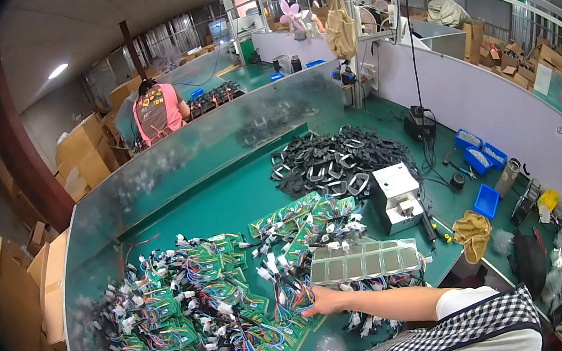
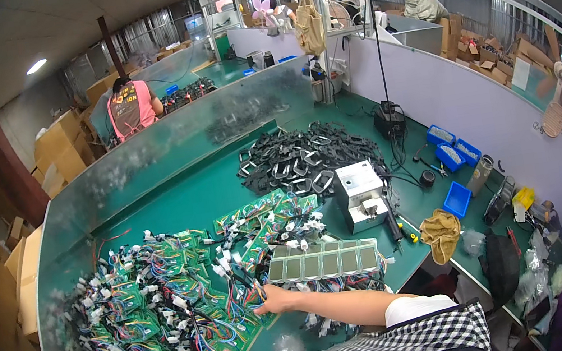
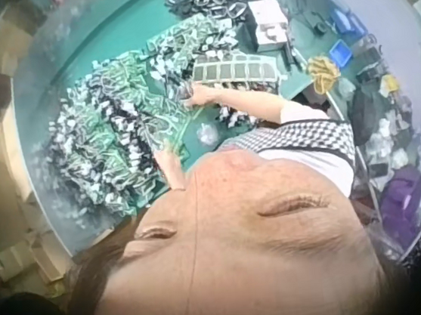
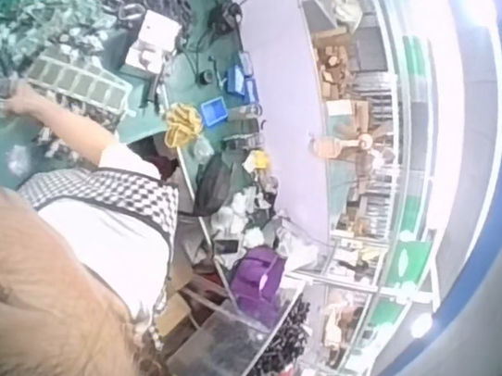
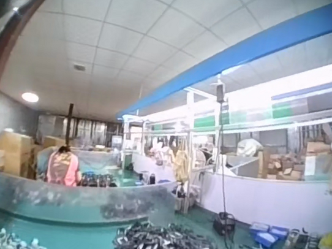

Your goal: Assembling circuit boards and attaching screen panels at a factory workbench.

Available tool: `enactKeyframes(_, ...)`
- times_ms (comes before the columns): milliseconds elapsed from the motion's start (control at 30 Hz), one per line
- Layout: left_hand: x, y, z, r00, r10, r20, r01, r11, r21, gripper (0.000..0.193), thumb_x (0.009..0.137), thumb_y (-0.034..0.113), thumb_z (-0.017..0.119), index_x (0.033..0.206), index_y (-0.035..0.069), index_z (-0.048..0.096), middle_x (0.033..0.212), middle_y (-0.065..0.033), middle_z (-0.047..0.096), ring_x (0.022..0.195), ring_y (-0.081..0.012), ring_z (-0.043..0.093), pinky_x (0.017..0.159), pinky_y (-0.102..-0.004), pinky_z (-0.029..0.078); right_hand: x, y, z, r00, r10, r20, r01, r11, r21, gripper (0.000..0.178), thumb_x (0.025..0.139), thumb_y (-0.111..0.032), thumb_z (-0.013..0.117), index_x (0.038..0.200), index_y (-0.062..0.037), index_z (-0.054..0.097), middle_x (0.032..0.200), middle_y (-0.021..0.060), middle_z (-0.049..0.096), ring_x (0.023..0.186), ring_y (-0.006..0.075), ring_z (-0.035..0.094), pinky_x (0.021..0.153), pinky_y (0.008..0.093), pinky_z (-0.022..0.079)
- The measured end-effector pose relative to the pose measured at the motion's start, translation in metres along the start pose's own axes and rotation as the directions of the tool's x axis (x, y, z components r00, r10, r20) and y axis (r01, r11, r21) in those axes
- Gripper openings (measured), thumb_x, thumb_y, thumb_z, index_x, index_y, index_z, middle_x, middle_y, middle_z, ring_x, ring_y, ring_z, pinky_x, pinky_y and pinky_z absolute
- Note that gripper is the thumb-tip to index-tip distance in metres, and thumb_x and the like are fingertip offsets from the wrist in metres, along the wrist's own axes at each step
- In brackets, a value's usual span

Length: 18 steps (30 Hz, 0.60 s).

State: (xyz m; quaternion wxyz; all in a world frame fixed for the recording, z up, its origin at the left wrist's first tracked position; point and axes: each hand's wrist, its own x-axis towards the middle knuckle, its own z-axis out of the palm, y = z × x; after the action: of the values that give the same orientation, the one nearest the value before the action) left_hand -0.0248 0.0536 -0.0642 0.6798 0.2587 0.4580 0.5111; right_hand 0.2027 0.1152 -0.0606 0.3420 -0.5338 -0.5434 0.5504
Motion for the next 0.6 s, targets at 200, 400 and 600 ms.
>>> enactKeyframes(200,0.007,-0.029,0.024,0.923,0.105,-0.37,-0.101,0.994,0.03,0.033,0.083,0.003,0.046,0.115,0.009,0.039,0.105,-0.0058,0.05,0.082,-0.022,0.054,0.059,-0.0412,0.05,0.01,0.014,0.002,0.927,-0.202,-0.315,-0.012,0.825,-0.565,0.037,0.064,-0.015,0.065,0.095,-0.003,0.05,0.089,0.0183,0.053,0.087,0.0351,0.05,0.076,0.0407,0.04)
enactKeyframes(400,0.008,-0.022,0.007,0.984,-0.074,-0.164,0.047,0.986,-0.163,0.032,0.083,0.008,0.049,0.114,0.008,0.038,0.105,-0.0084,0.052,0.089,-0.0224,0.054,0.062,-0.0394,0.05,-0.013,-0.032,-0.016,0.97,0.025,0.241,-0.094,0.956,0.278,0.038,0.072,0.003,0.058,0.108,-0.0043,0.052,0.105,0.0031,0.056,0.095,0.0155,0.051,0.084,0.0317,0.04)
enactKeyframes(600,0.016,-0.02,0.039,0.93,-0.007,0.367,0.244,0.76,-0.603,0.062,0.083,0.055,0.032,0.128,0.013,0.028,0.126,-0.0081,0.038,0.116,-0.03,0.036,0.091,-0.0528,0.032,0.003,-0.022,0.013,0.955,0.114,0.275,-0.25,0.809,0.532,0.036,0.071,0.002,0.061,0.106,-0.0024,0.051,0.096,0.0043,0.057,0.089,0.016,0.053,0.08,0.0317,0.043)
